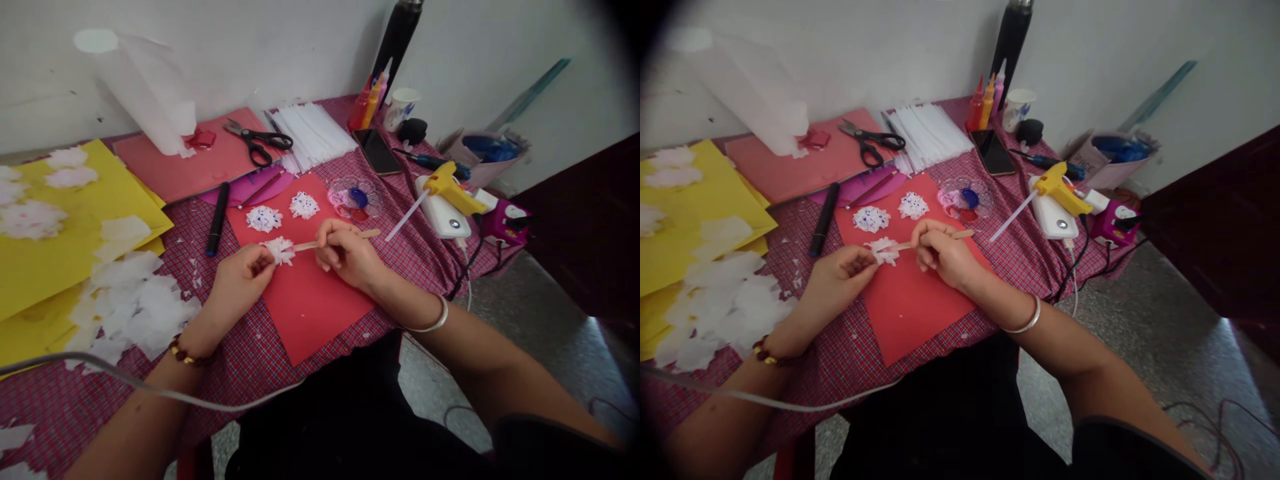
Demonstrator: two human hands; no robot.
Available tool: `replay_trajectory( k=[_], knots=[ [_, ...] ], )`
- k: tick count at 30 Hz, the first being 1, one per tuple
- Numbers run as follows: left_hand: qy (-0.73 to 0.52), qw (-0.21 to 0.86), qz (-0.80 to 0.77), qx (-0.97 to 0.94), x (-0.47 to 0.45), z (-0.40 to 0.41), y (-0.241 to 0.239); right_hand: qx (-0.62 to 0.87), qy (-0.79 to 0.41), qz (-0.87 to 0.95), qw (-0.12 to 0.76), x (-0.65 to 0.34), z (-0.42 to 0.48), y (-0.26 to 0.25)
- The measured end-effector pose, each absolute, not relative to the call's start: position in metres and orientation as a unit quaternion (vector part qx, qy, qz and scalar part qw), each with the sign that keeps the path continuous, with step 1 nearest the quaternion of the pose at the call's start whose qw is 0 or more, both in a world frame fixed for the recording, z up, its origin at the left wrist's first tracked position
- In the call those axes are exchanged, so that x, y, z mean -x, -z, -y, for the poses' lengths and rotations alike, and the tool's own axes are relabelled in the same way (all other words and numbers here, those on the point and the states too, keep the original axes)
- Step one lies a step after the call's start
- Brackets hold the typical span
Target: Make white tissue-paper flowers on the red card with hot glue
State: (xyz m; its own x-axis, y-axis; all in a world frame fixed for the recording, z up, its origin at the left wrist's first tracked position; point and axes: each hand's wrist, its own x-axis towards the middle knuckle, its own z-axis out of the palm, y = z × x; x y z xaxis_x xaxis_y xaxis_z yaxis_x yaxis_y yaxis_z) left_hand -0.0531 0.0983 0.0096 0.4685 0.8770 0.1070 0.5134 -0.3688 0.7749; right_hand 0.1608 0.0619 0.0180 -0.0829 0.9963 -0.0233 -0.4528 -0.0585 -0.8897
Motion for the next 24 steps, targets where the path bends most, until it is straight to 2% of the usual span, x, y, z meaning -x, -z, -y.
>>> replay_trajectory(
  k=[2, 6, 10, 13, 18, 24],
  knots=[
    [-0.26, 0.347, -0.444, -0.784, 0.053, -0.098, -0.01, 0.374, -0.623, 0.368, 0.58, -0.162, -0.063, -0.018],
    [-0.271, 0.356, -0.448, -0.774, 0.054, -0.096, -0.01, 0.412, -0.625, 0.386, 0.539, -0.162, -0.064, -0.018],
    [-0.318, 0.409, -0.436, -0.736, 0.056, -0.095, -0.012, 0.384, -0.645, 0.395, 0.53, -0.162, -0.062, -0.019],
    [-0.309, 0.449, -0.4, -0.737, 0.058, -0.096, -0.017, 0.36, -0.661, 0.412, 0.514, -0.163, -0.061, -0.019],
    [-0.249, 0.423, -0.387, -0.781, 0.06, -0.098, -0.025, 0.373, -0.65, 0.415, 0.515, -0.162, -0.061, -0.019],
    [-0.283, 0.38, -0.41, -0.779, 0.06, -0.101, -0.019, 0.405, -0.632, 0.415, 0.514, -0.162, -0.063, -0.018]
  ],
)
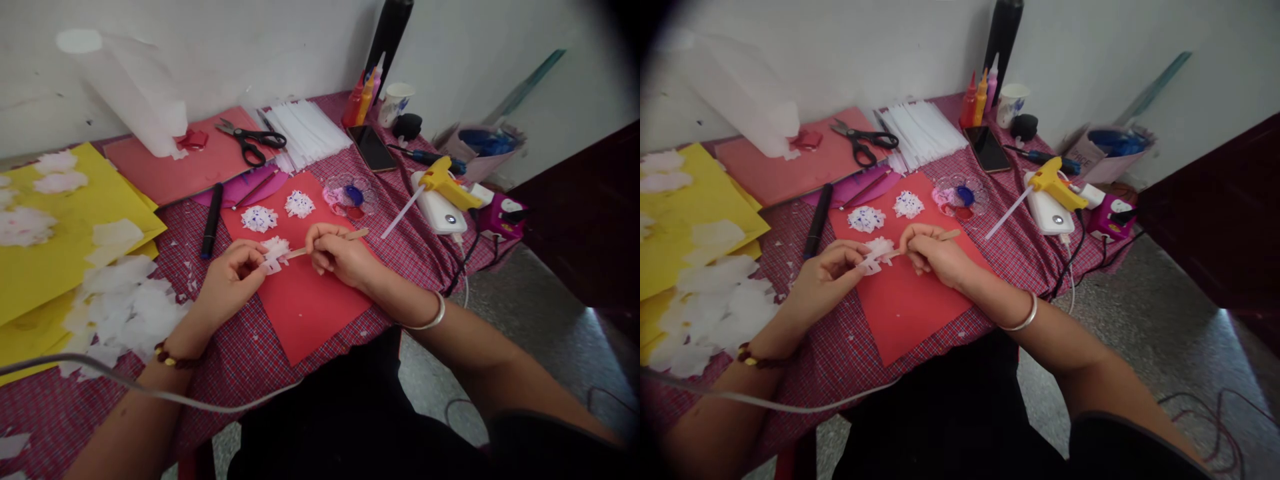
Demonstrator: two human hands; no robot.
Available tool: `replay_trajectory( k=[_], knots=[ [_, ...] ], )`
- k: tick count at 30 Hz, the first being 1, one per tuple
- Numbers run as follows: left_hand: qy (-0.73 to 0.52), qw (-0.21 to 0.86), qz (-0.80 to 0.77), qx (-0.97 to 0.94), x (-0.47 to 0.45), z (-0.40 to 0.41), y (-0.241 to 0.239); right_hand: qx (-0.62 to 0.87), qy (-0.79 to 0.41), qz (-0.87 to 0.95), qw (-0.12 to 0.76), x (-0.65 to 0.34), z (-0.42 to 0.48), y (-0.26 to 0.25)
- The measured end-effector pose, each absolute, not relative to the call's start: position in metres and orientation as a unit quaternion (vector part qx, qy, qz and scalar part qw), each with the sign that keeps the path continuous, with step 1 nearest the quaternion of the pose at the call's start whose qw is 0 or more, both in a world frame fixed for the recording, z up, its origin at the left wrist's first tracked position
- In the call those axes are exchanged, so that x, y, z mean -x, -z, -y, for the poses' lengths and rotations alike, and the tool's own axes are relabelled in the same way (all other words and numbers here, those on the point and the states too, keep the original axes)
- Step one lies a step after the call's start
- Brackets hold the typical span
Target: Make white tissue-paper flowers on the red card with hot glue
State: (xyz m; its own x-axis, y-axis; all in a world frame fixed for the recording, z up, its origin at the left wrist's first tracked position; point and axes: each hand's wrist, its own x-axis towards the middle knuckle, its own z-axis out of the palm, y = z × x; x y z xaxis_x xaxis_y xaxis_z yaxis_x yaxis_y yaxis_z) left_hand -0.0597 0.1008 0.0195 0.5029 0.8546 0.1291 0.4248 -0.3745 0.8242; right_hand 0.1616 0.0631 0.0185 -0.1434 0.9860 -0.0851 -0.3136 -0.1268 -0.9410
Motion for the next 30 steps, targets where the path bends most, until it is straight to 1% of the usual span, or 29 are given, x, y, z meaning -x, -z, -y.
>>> replay_trajectory(
  k=[5, 6, 9, 11, 19, 30],
  knots=[
    [-0.289, 0.321, -0.426, -0.795, 0.058, -0.1, -0.016, 0.416, -0.611, 0.387, 0.552, -0.162, -0.063, -0.019],
    [-0.29, 0.316, -0.427, -0.796, 0.057, -0.099, -0.016, 0.407, -0.62, 0.399, 0.539, -0.162, -0.063, -0.02],
    [-0.292, 0.315, -0.425, -0.797, 0.056, -0.1, -0.015, 0.397, -0.648, 0.455, 0.464, -0.161, -0.06, -0.024],
    [-0.29, 0.319, -0.42, -0.799, 0.057, -0.101, -0.014, 0.415, -0.644, 0.47, 0.438, -0.159, -0.059, -0.027],
    [-0.303, 0.313, -0.416, -0.799, 0.056, -0.102, -0.013, 0.491, -0.605, 0.476, 0.408, -0.156, -0.06, -0.032],
    [-0.293, 0.304, -0.43, -0.798, 0.053, -0.101, -0.015, 0.489, -0.604, 0.482, 0.405, -0.156, -0.06, -0.032]
  ],
)
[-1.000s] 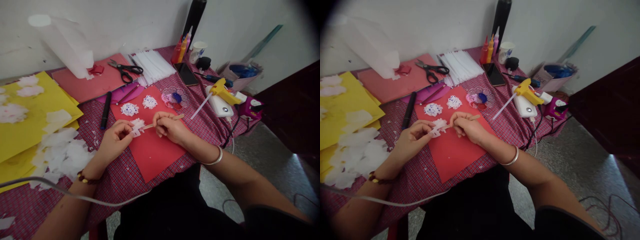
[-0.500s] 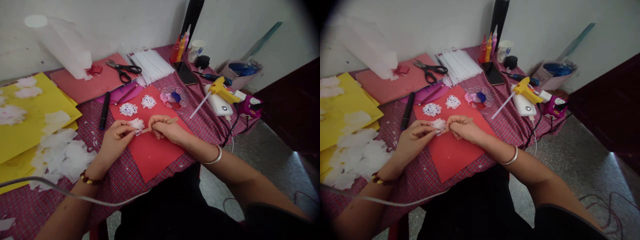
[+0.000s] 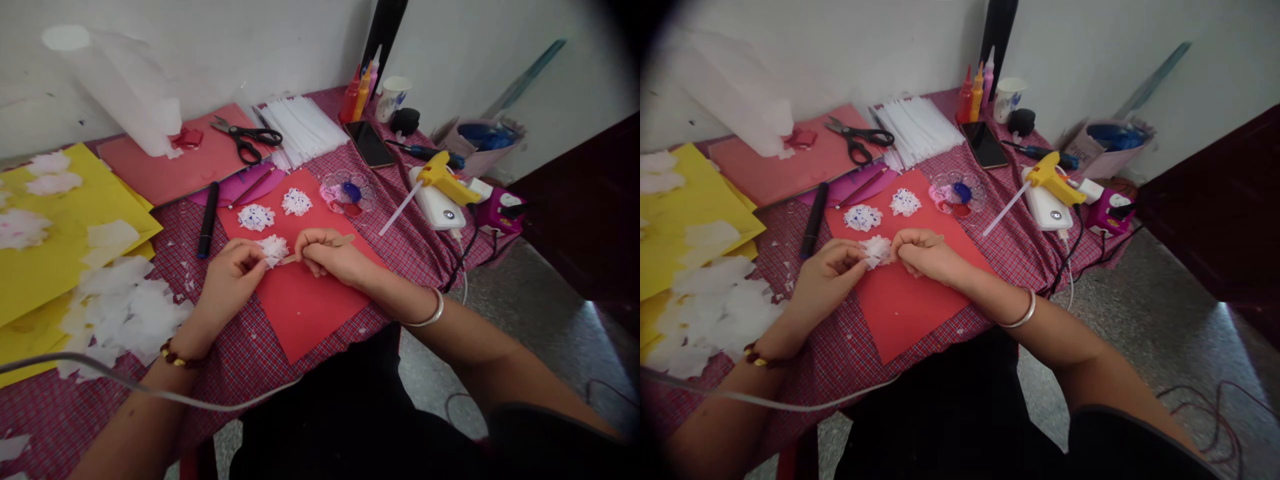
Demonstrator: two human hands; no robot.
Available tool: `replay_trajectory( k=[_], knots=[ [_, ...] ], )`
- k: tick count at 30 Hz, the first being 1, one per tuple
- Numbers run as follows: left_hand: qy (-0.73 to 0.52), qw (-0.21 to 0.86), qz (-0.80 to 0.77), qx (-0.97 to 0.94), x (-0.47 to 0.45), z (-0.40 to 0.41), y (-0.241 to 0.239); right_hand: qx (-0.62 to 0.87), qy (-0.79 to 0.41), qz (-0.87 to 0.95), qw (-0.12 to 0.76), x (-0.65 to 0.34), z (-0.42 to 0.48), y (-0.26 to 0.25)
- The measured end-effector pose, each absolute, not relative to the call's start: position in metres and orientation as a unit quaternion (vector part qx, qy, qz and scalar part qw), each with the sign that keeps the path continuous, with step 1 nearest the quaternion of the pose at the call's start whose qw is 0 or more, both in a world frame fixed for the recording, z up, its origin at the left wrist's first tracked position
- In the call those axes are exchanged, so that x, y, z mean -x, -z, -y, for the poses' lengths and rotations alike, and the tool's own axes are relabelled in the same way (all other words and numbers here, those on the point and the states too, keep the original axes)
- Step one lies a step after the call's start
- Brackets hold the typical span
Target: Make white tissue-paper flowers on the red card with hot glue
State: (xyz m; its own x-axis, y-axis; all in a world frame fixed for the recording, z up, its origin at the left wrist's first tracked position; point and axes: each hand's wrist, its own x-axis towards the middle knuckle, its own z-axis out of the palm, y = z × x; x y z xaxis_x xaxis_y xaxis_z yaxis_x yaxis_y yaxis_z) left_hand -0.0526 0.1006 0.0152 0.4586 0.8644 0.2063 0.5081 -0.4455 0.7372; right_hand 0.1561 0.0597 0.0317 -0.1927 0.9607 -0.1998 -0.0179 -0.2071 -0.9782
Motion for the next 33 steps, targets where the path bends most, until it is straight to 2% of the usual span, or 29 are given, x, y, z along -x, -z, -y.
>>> replay_trajectory(
  k=[13, 22, 33],
  knots=[
    [-0.288, 0.305, -0.433, -0.798, 0.0517, -0.0986, -0.0158, 0.474, -0.62, 0.456, 0.428, -0.1567, -0.0596, -0.0325],
    [-0.293, 0.303, -0.423, -0.802, 0.0511, -0.0987, -0.016, 0.5, -0.6, 0.49, 0.388, -0.1545, -0.0593, -0.0327],
    [-0.297, 0.32, -0.43, -0.79, 0.0547, -0.0999, -0.0119, 0.479, -0.582, 0.529, 0.389, -0.1569, -0.0579, -0.0262]
  ],
)
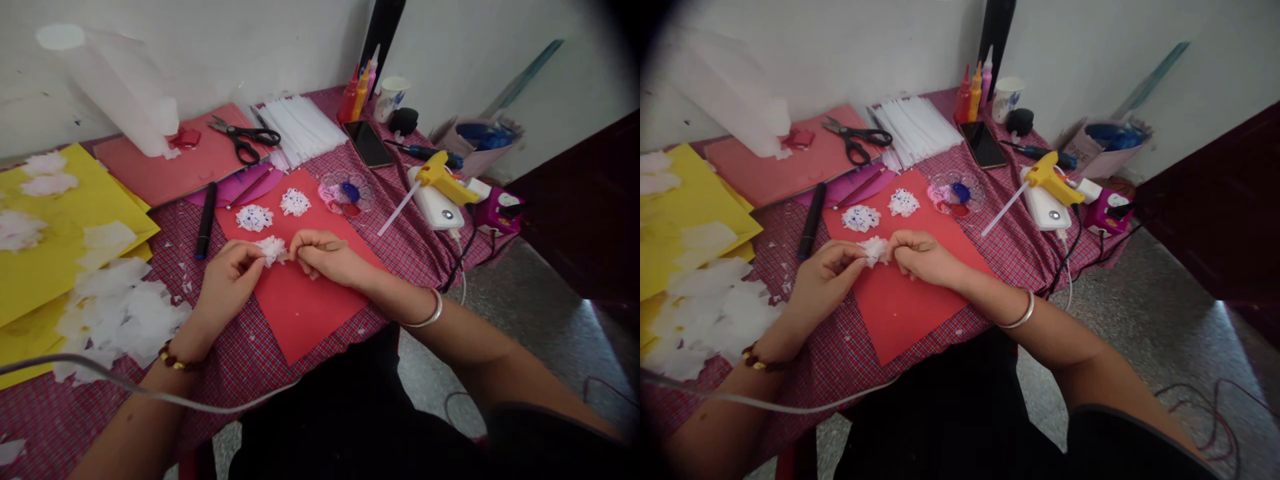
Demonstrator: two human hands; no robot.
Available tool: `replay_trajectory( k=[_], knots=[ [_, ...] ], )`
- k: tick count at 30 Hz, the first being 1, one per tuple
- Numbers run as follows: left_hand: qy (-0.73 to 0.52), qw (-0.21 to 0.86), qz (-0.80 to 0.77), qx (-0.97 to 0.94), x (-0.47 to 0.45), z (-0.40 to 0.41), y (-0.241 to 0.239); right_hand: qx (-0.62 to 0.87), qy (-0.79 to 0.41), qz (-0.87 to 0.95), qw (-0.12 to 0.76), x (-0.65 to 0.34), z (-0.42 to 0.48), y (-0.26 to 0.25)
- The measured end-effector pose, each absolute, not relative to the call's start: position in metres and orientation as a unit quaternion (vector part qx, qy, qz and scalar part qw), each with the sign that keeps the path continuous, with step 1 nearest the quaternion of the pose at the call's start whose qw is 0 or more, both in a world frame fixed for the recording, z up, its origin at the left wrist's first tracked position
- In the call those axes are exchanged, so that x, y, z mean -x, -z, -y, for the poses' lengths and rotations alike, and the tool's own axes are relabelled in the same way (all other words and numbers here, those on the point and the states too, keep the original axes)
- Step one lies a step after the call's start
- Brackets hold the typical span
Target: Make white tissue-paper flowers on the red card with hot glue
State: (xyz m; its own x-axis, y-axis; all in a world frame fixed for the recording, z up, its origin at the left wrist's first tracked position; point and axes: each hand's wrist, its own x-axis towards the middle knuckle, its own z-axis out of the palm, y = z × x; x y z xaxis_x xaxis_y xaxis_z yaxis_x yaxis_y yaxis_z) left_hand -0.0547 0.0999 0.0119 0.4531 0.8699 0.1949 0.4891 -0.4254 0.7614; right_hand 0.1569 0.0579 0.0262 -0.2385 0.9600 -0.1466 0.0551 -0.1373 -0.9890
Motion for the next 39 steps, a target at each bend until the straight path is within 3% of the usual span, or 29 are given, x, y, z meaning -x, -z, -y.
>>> replay_trajectory(
  k=[8, 14, 19, 28, 39],
  knots=[
    [-0.297, 0.32, -0.431, -0.789, 0.055, -0.102, -0.008, 0.434, -0.457, 0.678, 0.377, -0.158, -0.052, -0.02],
    [-0.303, 0.321, -0.427, -0.789, 0.056, -0.101, -0.008, 0.479, -0.54, 0.545, 0.426, -0.16, -0.055, -0.026],
    [-0.292, 0.316, -0.437, -0.79, 0.055, -0.1, -0.012, 0.504, -0.543, 0.517, 0.428, -0.16, -0.056, -0.032],
    [-0.299, 0.328, -0.435, -0.784, 0.054, -0.1, -0.007, 0.416, -0.625, 0.451, 0.482, -0.16, -0.06, -0.023],
    [-0.322, 0.295, -0.404, -0.803, 0.052, -0.098, -0.012, 0.468, -0.571, 0.459, 0.495, -0.159, -0.058, -0.027]
  ],
)
